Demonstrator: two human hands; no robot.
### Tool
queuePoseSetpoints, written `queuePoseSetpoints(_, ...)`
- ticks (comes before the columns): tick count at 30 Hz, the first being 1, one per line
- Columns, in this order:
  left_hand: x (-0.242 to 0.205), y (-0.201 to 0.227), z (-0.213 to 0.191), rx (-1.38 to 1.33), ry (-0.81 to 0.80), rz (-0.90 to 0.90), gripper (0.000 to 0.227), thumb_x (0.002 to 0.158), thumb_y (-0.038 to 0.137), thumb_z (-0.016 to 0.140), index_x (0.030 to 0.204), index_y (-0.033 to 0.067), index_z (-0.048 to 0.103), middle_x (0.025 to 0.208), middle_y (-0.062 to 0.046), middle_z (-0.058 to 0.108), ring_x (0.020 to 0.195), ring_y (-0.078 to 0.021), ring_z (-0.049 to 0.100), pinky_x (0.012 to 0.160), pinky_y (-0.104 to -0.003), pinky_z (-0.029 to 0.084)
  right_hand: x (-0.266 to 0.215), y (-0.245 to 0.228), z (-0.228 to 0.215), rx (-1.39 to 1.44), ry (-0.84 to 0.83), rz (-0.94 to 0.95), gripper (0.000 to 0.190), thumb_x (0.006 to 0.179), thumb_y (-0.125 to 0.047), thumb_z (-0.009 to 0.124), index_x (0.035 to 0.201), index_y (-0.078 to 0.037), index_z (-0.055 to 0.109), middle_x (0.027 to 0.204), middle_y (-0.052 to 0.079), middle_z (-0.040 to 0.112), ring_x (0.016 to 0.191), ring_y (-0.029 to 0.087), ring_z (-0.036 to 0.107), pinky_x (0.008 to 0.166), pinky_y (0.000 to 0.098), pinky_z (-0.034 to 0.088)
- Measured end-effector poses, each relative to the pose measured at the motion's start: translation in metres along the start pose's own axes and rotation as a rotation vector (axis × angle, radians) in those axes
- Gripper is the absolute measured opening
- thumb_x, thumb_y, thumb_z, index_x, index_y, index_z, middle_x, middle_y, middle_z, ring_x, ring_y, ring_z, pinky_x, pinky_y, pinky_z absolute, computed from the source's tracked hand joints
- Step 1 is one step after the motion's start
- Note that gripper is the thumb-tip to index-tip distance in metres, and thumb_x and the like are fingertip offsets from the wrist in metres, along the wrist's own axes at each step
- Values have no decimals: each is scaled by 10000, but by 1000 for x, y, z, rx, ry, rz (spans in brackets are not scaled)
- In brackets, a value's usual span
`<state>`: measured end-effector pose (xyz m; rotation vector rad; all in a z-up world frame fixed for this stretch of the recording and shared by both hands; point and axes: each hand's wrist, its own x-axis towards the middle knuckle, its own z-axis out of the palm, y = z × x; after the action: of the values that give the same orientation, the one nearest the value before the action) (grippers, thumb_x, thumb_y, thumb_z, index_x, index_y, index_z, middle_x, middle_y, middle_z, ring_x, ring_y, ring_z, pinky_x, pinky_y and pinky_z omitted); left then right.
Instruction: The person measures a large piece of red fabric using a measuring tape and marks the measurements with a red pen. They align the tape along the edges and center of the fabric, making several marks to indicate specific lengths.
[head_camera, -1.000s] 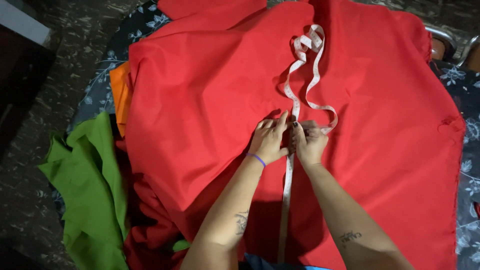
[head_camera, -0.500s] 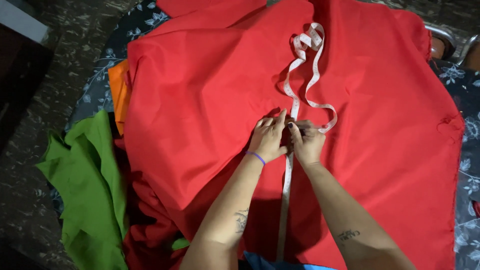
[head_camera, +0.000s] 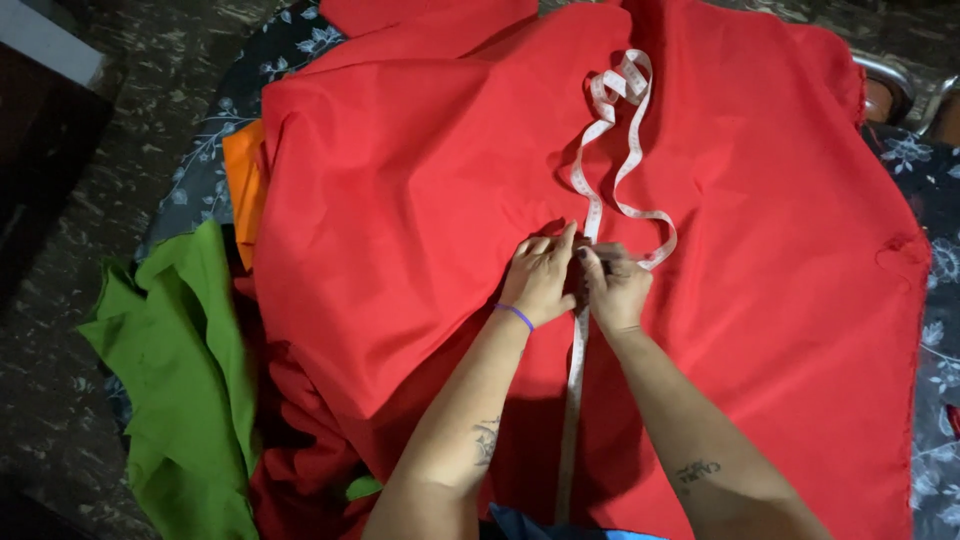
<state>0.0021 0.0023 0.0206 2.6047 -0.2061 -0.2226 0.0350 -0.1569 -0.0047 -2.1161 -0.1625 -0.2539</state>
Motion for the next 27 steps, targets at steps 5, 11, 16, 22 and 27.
queuePoseSetpoints(5,0,-2,2,5,11,8,1213,785,316,823,1717,57,91,1474,-62,705,1514,-258,462,1293,-498,246,0,-9,-2,63,27,75,251,1033,-295,829,876,-100,817,582,108,693,558,248,732,526,387,558)
queuePoseSetpoints(11,2,-3,7,-27,38,24,1241,804,452,865,1721,48,132,1545,-11,659,1502,-261,475,1299,-495,251,9,18,-13,670,103,318,189,1052,-107,779,887,-62,699,631,109,665,470,179,641,392,286,488)
queuePoseSetpoints(16,-3,0,5,-13,109,40,1195,762,477,908,1695,106,260,1505,-29,681,1456,-278,520,1290,-515,272,-46,-7,-94,612,158,371,300,1095,-123,724,818,-48,634,664,162,641,505,243,637,470,317,447)
queuePoseSetpoints(22,-28,36,-31,-398,205,62,1245,786,177,960,1702,45,128,1584,-123,606,1508,-368,500,1295,-591,262,-161,-22,-203,318,21,434,221,1096,-208,650,994,-18,701,671,99,663,596,162,590,564,303,498)
queuePoseSetpoints(27,-105,71,-53,-523,400,24,994,935,276,828,1695,86,217,1643,-70,550,1509,-377,497,1203,-490,443,-241,13,-268,151,-37,492,260,1081,-114,577,1234,-11,760,892,158,824,702,218,736,679,337,613)
